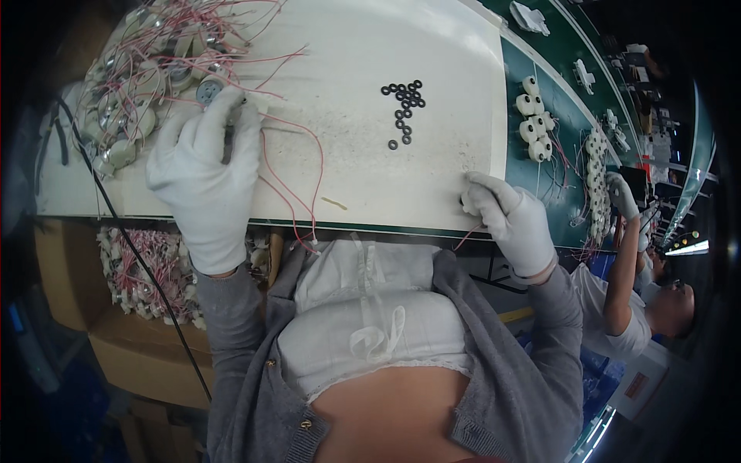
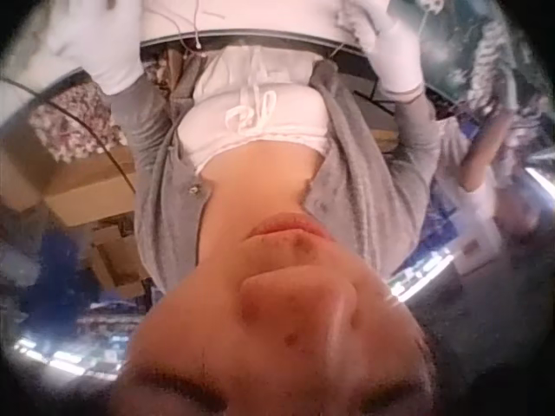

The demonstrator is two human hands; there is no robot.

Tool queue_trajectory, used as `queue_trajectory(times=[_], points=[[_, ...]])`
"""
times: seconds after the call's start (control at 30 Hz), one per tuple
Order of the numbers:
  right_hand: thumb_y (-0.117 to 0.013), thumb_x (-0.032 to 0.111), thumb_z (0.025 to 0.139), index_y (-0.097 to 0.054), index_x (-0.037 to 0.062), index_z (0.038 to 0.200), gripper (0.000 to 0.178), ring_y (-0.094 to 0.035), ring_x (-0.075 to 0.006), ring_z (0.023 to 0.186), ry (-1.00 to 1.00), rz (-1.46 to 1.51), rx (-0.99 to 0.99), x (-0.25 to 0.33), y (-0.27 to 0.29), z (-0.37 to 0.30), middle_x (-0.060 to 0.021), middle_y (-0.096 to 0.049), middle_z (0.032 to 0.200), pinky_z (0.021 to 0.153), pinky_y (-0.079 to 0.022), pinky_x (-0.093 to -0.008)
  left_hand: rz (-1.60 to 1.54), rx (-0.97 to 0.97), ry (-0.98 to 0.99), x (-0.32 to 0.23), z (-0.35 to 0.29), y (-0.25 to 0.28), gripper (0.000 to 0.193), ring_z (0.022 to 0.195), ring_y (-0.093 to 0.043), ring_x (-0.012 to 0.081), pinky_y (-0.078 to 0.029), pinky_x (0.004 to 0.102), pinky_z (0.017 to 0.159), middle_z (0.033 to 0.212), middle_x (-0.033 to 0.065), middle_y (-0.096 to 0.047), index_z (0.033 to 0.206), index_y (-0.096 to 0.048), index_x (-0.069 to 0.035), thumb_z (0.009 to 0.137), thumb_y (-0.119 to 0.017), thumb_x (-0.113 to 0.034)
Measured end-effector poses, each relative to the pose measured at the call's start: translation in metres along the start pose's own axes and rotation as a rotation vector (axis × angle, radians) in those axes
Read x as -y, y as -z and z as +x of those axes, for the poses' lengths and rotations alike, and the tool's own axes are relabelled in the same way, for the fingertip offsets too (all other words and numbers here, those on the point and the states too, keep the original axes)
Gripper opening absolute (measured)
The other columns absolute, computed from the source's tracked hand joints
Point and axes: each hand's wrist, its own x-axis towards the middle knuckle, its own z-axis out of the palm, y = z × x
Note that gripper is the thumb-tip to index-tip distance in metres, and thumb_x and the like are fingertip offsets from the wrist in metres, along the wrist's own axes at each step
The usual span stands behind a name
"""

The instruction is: Assembling small light fixture modules by attaching wiring and metal rings to plastic housings on an assembly line.

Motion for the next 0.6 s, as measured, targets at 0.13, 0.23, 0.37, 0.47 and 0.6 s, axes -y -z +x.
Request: queue_trajectory(times=[0.13,0.23,0.37,0.47,0.6], points=[[-0.061,0.021,0.104,-0.073,0.0050,0.120,0.025,-0.077,-0.0297,0.082,-0.203,-0.059,-0.109,-0.017,0.005,-0.007,-0.0153,-0.078,0.094,0.074,-0.059,-0.0387,0.002,0.013,-0.023,0.001,-0.002,0.002,0.022,0.077,-0.066,0.0276,-0.053,0.0401,0.074,0.085,0.0115,-0.071,0.109,-0.079,-0.005,0.087,-0.081,-0.007],[-0.059,0.021,0.106,-0.074,0.0077,0.120,0.024,-0.076,-0.0326,0.085,-0.102,-0.329,-0.220,-0.040,0.010,-0.009,-0.0167,-0.078,0.095,0.074,-0.059,-0.0397,-0.014,0.000,0.007,0.001,-0.002,0.000,0.023,0.080,-0.067,0.0289,-0.054,0.0405,0.076,0.090,0.0134,-0.072,0.111,-0.078,-0.005,0.089,-0.080,-0.008],[-0.061,0.020,0.105,-0.075,0.0046,0.119,0.024,-0.077,-0.0312,0.082,-0.169,-0.173,-0.290,-0.041,0.011,-0.014,-0.0177,-0.076,0.092,0.071,-0.058,-0.0377,-0.053,-0.060,-0.001,0.000,-0.002,-0.002,0.024,0.075,-0.066,0.0285,-0.054,0.0408,0.070,0.085,0.0130,-0.070,0.108,-0.078,-0.005,0.084,-0.083,-0.008],[-0.064,0.022,0.104,-0.074,0.0008,0.118,0.027,-0.076,-0.0243,0.076,-0.239,-0.001,-0.241,-0.031,0.019,-0.015,-0.0160,-0.075,0.086,0.070,-0.057,-0.0341,-0.040,-0.038,0.014,0.000,-0.003,-0.002,0.024,0.077,-0.067,0.0295,-0.054,0.0410,0.071,0.088,0.0146,-0.071,0.109,-0.079,-0.005,0.085,-0.083,-0.009],[-0.071,0.024,0.101,-0.073,-0.0015,0.118,0.031,-0.072,-0.0187,0.072,-0.138,0.075,-0.214,-0.025,0.010,-0.014,-0.0129,-0.073,0.080,0.068,-0.056,-0.0312,-0.001,-0.046,-0.002,0.004,-0.004,-0.004,0.025,0.082,-0.069,0.0317,-0.055,0.0427,0.076,0.091,0.0165,-0.072,0.110,-0.079,-0.005,0.086,-0.083,-0.010]])
